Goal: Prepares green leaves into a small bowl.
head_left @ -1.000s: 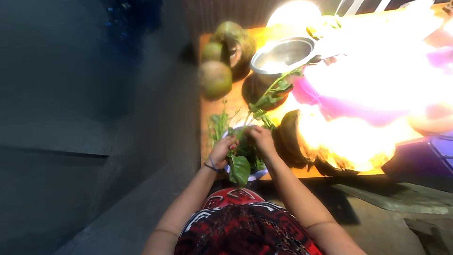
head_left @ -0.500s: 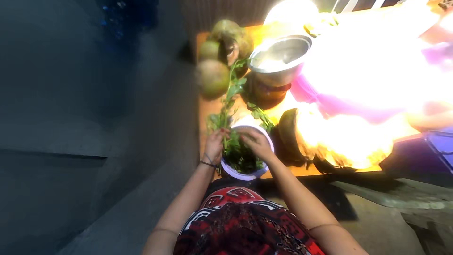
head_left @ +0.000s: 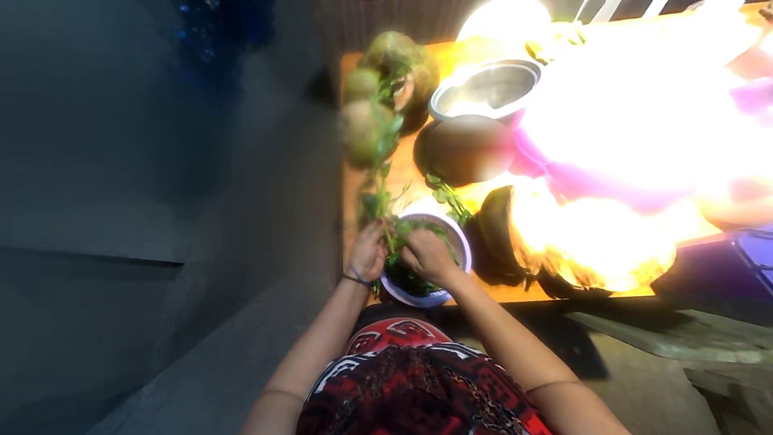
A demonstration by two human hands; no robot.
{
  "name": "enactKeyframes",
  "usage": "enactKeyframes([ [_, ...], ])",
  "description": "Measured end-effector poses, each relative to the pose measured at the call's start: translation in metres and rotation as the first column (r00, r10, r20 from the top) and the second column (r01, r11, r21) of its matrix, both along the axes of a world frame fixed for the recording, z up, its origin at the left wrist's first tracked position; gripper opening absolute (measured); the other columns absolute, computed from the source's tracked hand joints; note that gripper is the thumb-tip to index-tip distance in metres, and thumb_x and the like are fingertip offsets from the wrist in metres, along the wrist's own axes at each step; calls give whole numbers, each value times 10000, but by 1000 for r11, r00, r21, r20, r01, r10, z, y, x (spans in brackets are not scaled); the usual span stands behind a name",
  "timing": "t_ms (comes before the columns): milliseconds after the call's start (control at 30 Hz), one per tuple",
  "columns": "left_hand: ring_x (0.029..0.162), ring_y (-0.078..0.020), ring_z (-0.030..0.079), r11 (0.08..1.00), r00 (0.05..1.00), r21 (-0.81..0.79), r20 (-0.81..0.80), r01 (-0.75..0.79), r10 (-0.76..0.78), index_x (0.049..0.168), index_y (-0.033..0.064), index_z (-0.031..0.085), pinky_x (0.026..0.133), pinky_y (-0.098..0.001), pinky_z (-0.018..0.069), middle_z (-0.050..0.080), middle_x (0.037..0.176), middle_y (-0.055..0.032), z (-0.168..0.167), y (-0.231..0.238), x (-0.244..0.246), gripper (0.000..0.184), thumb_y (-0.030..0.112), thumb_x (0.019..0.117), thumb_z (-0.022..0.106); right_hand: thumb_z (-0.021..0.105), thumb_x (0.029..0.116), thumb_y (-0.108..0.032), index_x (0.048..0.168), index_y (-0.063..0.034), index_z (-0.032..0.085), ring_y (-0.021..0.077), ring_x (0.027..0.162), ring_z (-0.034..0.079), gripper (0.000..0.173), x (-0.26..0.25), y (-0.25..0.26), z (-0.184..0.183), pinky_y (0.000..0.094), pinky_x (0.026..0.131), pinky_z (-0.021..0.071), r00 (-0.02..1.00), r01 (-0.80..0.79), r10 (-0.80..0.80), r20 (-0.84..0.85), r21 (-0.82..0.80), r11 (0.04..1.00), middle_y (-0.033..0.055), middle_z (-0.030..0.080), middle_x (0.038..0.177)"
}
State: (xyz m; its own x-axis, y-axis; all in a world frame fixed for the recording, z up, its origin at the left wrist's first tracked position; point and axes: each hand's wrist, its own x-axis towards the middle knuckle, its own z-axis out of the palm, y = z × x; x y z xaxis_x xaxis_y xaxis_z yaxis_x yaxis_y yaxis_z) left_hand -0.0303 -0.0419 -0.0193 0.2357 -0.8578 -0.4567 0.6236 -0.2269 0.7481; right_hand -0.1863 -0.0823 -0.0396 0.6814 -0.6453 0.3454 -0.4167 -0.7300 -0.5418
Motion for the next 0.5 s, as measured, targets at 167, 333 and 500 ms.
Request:
enactKeyframes([
  [167,761,-43,652,999,998,-40,-60,10,-13,1066,128,649,683,-187,561,669,871,31,3,4,-6,204,165,1088,449,546,936,-68,897,18,696,97,654,583,177,3,5,12,299,621,500,966,39,-172,193,548,836,47,622,732],
  [333,727,-82,653,998,994,-66,109,18,-10,1077,54,666,640,-232,566,674,841,-3,4,0,-8,232,128,1089,446,448,1009,-110,862,-64,662,70,666,622,263,18,11,7,280,627,551,774,3,-592,226,933,360,-6,657,745],
  [500,750,-81,645,993,884,-27,458,117,-92,1142,65,690,614,-250,564,682,964,-6,9,15,-3,239,193,1090,495,431,1042,-174,870,-100,653,69,685,602,291,4,-8,2,272,626,528,735,31,-649,198,946,323,-23,645,781],
])
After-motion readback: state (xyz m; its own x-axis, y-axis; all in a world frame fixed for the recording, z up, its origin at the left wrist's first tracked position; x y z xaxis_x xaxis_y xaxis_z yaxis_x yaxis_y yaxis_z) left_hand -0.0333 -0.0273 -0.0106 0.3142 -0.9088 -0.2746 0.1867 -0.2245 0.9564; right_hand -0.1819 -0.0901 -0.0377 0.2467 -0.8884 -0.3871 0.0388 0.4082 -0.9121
